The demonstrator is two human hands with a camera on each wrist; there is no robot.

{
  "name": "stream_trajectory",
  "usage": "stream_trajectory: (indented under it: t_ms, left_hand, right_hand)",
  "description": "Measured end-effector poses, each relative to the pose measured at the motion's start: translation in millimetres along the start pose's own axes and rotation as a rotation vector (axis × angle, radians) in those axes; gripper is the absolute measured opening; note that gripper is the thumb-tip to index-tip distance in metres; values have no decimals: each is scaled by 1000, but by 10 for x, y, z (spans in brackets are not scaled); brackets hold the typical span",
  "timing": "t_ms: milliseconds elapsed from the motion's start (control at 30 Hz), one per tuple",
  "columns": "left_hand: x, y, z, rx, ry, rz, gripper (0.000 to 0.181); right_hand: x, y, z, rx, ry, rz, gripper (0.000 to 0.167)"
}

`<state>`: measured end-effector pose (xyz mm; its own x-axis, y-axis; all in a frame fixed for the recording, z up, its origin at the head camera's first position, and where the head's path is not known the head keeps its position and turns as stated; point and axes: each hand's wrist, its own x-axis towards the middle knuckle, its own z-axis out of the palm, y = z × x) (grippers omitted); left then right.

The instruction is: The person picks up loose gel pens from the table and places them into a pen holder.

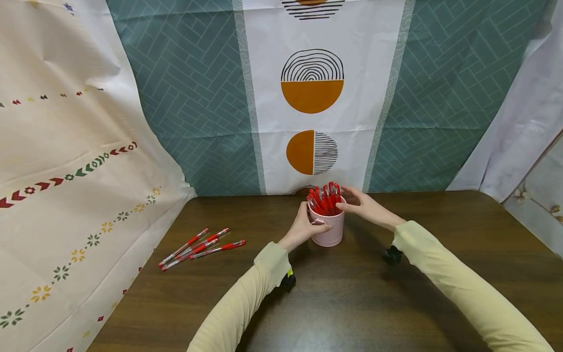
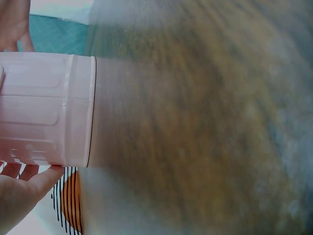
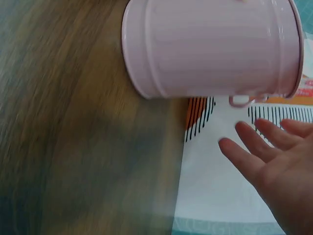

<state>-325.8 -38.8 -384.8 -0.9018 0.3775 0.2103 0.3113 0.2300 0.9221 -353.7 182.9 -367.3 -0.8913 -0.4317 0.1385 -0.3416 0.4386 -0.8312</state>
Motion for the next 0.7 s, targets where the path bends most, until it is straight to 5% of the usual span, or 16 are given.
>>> stream_trajectory:
  t_ms: [100, 333, 700]
  left_hand:
    - [10, -22, 3, -6, 9, 6, 65]
    - [150, -326, 30, -9, 6, -6, 71]
    - [173, -376, 2, -13, -14, -16, 73]
  right_hand:
    - [-24, 37, -21, -16, -45, 10, 77]
    - [-42, 187, -14, -16, -133, -21, 77]
    - [-37, 233, 61, -37, -117, -25, 81]
